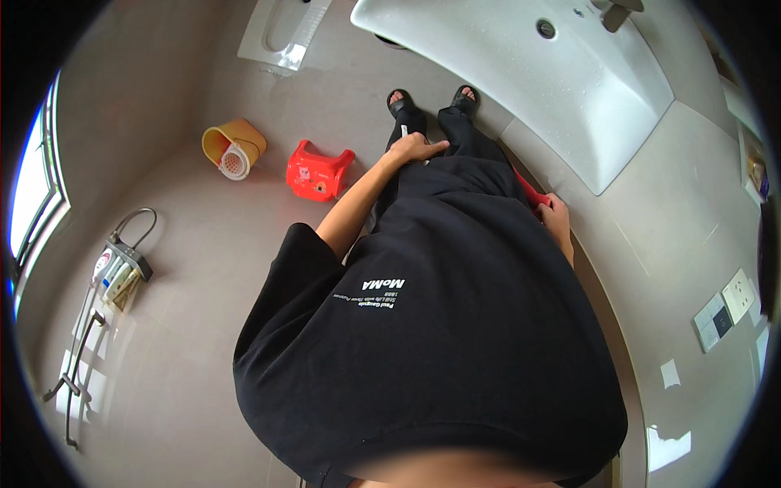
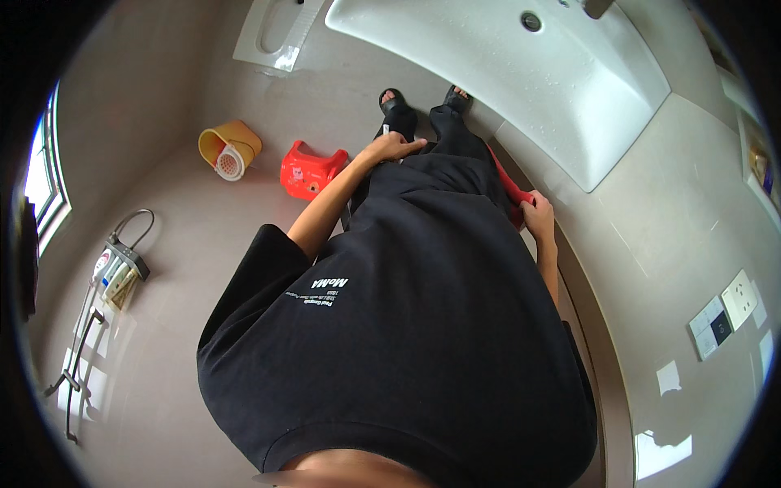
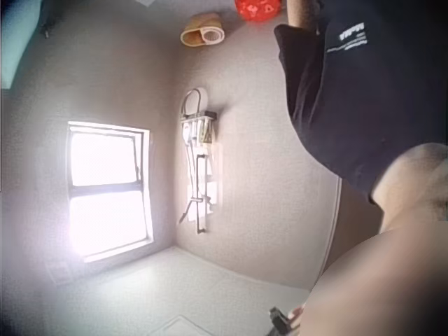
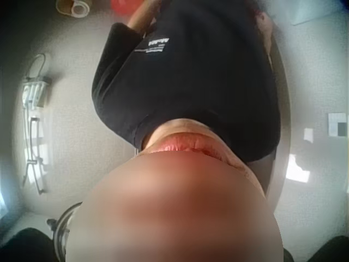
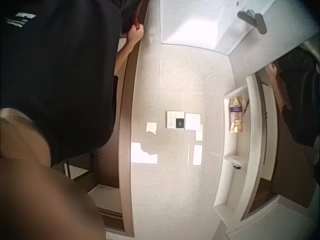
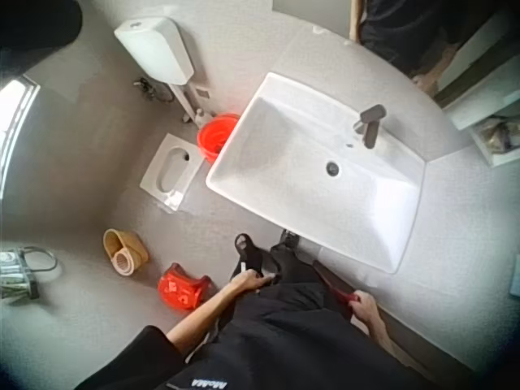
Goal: Washing and wringing a red towel in a bathroom sink.
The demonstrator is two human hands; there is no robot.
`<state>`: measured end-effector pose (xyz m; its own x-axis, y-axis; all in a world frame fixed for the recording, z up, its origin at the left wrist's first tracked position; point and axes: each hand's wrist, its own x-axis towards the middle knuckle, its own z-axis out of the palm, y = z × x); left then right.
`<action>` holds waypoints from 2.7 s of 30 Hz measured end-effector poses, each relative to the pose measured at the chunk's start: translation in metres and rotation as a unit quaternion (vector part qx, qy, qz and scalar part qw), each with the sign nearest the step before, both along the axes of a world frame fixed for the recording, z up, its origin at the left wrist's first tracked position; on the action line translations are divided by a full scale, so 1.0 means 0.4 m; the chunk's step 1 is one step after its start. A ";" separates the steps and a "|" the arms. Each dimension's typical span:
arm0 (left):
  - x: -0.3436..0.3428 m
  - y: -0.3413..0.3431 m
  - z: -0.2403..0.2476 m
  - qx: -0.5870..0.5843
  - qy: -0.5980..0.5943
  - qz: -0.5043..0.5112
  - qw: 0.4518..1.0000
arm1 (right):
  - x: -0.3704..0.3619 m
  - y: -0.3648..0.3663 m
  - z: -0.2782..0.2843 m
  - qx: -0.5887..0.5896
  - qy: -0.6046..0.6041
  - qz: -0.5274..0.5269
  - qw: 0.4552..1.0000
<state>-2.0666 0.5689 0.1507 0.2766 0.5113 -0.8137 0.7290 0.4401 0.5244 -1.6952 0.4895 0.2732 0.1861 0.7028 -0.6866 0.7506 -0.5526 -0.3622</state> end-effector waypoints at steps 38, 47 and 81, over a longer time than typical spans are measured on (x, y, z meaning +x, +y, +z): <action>0.063 0.081 -0.459 -0.257 -0.105 0.538 0.796 | -0.042 0.648 0.418 0.151 0.516 0.043 0.842; 0.283 0.077 -0.222 -0.060 0.037 -0.080 0.994 | -0.007 0.636 0.359 0.106 0.409 0.043 0.906; 0.282 0.211 -0.003 -0.294 -0.080 -0.100 0.947 | 0.022 0.571 0.235 0.219 0.318 -0.051 0.921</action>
<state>-1.9540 0.6535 0.1494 0.4640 -0.0940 -0.8809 0.7609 0.5514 0.3420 -1.6866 0.7178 0.3670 -0.0756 0.9394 -0.3345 0.2631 -0.3048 -0.9154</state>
